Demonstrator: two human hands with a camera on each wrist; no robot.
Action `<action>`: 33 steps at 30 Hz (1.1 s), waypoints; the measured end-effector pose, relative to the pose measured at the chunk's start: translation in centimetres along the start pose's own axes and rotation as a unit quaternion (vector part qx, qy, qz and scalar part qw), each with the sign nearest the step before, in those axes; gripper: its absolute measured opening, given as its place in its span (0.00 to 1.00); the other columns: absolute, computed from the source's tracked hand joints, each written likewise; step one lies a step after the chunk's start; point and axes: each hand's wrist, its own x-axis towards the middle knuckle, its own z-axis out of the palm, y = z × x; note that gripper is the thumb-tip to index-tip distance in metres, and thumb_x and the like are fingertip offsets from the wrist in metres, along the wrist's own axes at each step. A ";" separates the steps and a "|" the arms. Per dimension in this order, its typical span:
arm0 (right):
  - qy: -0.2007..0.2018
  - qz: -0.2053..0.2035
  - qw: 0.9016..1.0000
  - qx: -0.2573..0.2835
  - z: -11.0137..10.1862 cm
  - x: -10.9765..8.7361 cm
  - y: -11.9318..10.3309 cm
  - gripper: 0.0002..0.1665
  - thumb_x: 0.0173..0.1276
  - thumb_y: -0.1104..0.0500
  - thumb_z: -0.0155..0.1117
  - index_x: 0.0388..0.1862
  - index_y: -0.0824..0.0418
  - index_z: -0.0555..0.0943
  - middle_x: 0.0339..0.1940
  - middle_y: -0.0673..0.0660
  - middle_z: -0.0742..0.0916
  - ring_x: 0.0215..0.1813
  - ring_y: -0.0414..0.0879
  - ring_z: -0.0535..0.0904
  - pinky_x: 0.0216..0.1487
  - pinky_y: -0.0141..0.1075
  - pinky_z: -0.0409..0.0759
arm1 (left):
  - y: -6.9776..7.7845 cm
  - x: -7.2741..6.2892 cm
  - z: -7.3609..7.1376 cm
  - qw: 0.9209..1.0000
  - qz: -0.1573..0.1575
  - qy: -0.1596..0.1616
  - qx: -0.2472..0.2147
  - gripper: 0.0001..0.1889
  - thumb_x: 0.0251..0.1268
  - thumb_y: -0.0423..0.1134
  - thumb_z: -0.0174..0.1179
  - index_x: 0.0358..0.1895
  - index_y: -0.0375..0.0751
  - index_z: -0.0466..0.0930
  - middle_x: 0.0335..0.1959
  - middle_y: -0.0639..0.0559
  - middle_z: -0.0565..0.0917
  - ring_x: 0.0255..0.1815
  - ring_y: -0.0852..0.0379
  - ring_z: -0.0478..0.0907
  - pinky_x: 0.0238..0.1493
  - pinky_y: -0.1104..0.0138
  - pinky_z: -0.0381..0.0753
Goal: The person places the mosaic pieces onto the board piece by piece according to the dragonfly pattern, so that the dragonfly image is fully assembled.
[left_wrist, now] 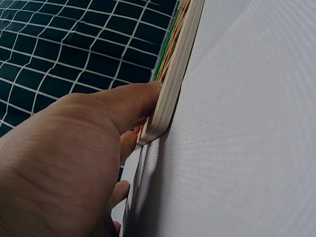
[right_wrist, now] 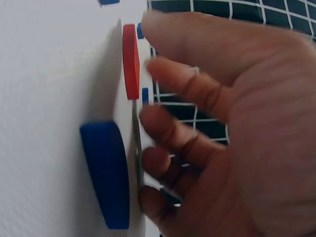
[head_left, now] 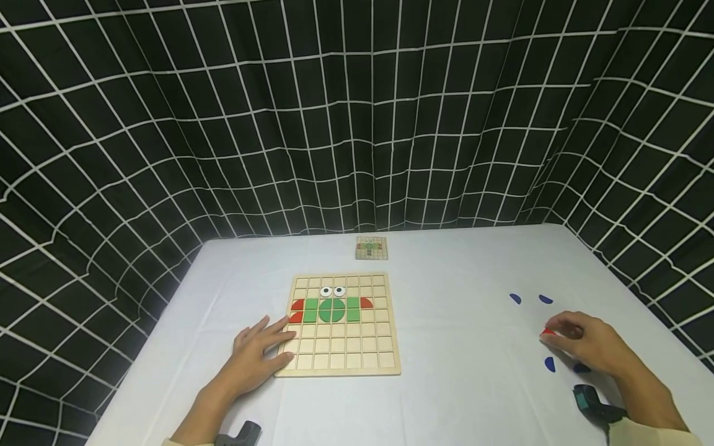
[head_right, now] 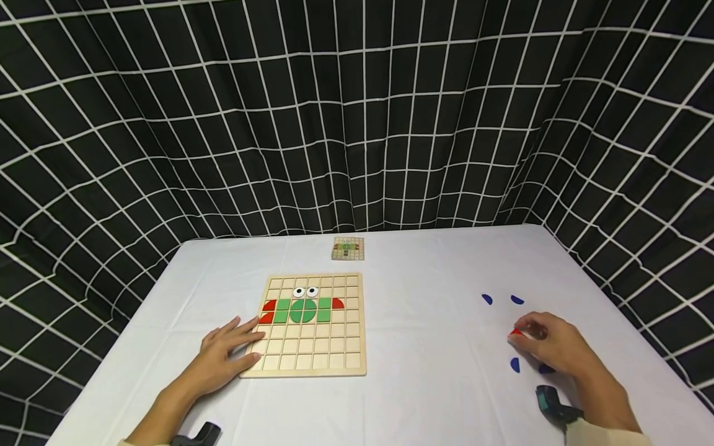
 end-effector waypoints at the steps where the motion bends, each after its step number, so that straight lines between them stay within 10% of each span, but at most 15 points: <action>1: -0.003 0.007 1.000 -0.004 0.0 0.1 0.0 0.28 0.56 0.45 0.74 0.43 0.67 0.81 0.40 0.64 0.83 0.43 0.62 0.76 0.41 0.55 0.77 | 0.0 0.0 0.0 1.000 -0.001 0.000 0.000 0.21 0.59 0.50 0.67 0.56 0.54 0.82 0.70 0.56 0.68 0.74 0.41 0.51 0.67 0.40 0.37; 33: -0.004 -0.022 1.000 -0.005 0.4 -0.1 -0.4 0.17 0.56 0.54 0.74 0.42 0.60 0.83 0.42 0.59 0.81 0.42 0.59 0.74 0.38 0.53 0.77 | 0.1 0.0 0.0 1.000 -0.003 0.002 -0.011 0.21 0.58 0.50 0.67 0.56 0.53 0.82 0.69 0.56 0.68 0.74 0.41 0.51 0.68 0.41 0.36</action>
